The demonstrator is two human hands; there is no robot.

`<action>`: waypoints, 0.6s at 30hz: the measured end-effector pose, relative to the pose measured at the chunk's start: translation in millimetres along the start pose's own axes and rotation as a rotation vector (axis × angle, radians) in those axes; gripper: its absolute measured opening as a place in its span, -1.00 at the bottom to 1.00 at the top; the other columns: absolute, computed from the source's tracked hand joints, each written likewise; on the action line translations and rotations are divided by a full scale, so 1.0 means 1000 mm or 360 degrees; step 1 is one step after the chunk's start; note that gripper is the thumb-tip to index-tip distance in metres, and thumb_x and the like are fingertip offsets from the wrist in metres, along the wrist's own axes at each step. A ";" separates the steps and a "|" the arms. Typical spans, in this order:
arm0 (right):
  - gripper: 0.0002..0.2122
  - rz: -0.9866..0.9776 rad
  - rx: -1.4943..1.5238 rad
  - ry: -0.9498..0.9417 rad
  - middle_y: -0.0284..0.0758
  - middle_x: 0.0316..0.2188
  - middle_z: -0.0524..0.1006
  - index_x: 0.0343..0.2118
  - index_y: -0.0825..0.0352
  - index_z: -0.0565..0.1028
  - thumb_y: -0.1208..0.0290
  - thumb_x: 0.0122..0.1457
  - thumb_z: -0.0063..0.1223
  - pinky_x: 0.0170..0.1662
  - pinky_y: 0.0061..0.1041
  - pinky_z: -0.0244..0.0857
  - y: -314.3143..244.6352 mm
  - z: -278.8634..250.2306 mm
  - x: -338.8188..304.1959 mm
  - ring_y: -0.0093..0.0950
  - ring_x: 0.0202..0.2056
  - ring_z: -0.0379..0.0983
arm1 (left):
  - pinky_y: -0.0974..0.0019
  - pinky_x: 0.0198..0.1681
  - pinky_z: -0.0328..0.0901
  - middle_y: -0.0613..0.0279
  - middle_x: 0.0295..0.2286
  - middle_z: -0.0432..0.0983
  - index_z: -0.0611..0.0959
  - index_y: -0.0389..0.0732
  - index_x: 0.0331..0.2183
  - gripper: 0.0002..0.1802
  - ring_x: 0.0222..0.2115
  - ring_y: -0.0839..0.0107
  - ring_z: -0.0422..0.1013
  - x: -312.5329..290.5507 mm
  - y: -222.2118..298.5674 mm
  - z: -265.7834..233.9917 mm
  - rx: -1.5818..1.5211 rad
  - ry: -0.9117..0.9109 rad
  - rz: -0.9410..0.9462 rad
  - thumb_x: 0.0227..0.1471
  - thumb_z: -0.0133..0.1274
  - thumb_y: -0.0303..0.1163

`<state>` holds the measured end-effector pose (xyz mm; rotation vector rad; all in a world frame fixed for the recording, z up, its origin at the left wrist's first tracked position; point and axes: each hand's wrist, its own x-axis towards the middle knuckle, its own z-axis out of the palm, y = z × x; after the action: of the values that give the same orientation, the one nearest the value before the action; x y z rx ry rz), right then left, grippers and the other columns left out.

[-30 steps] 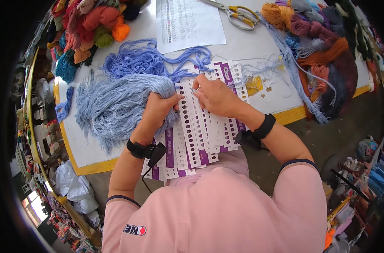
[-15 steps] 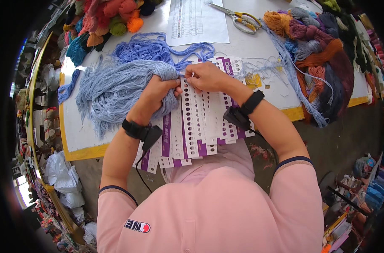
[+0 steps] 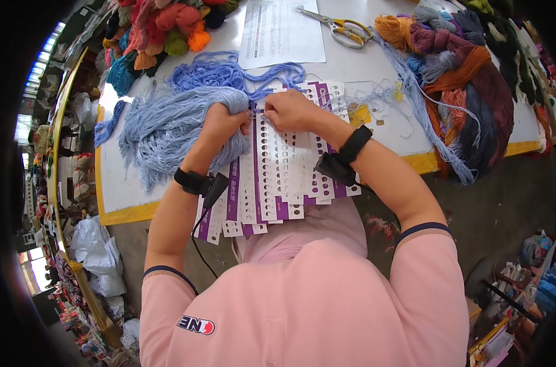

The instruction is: The person separates strands of blue yarn by hand and threads them through holes in paper cards, then repeats the process with a bundle of orange yarn.

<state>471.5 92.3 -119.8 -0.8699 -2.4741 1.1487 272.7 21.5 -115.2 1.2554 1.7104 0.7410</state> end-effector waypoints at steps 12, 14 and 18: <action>-0.83 0.0067 0.0380 -0.0112 -0.24 -0.61 0.52 -0.43 0.35 0.52 0.35 0.17 0.04 -0.43 -0.43 0.32 0.003 -0.004 -0.003 -0.40 -0.58 0.47 | 0.49 -0.45 0.28 0.27 -0.46 0.54 0.63 -0.28 -0.33 -0.88 -0.53 0.56 0.39 -0.021 0.015 -0.001 -0.0804 -0.0455 -0.0043 0.06 0.11 -0.46; -0.83 0.0319 0.0525 -0.0133 -0.29 -0.67 0.50 -0.47 0.36 0.51 0.39 0.19 -0.02 -0.45 -0.46 0.32 0.000 -0.007 -0.002 -0.45 -0.64 0.45 | 0.45 -0.42 0.28 0.30 -0.48 0.50 0.62 -0.26 -0.30 -0.84 -0.52 0.52 0.38 -0.016 0.010 -0.002 -0.0312 -0.0501 0.0150 0.04 0.15 -0.42; -0.79 -0.0009 -0.0143 -0.0060 -0.16 -0.54 0.54 -0.47 0.32 0.52 0.29 0.19 -0.02 -0.31 -0.20 0.34 0.010 -0.008 -0.014 -0.15 -0.42 0.49 | 0.45 -0.49 0.32 0.33 -0.55 0.45 0.58 -0.24 -0.34 -0.89 -0.56 0.54 0.38 0.014 -0.006 -0.108 -0.1384 0.0332 -0.0267 0.02 0.14 -0.47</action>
<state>489.9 93.1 -122.1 -0.8721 -2.5746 1.0685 171.8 35.8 -76.3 0.4378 1.3607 1.3489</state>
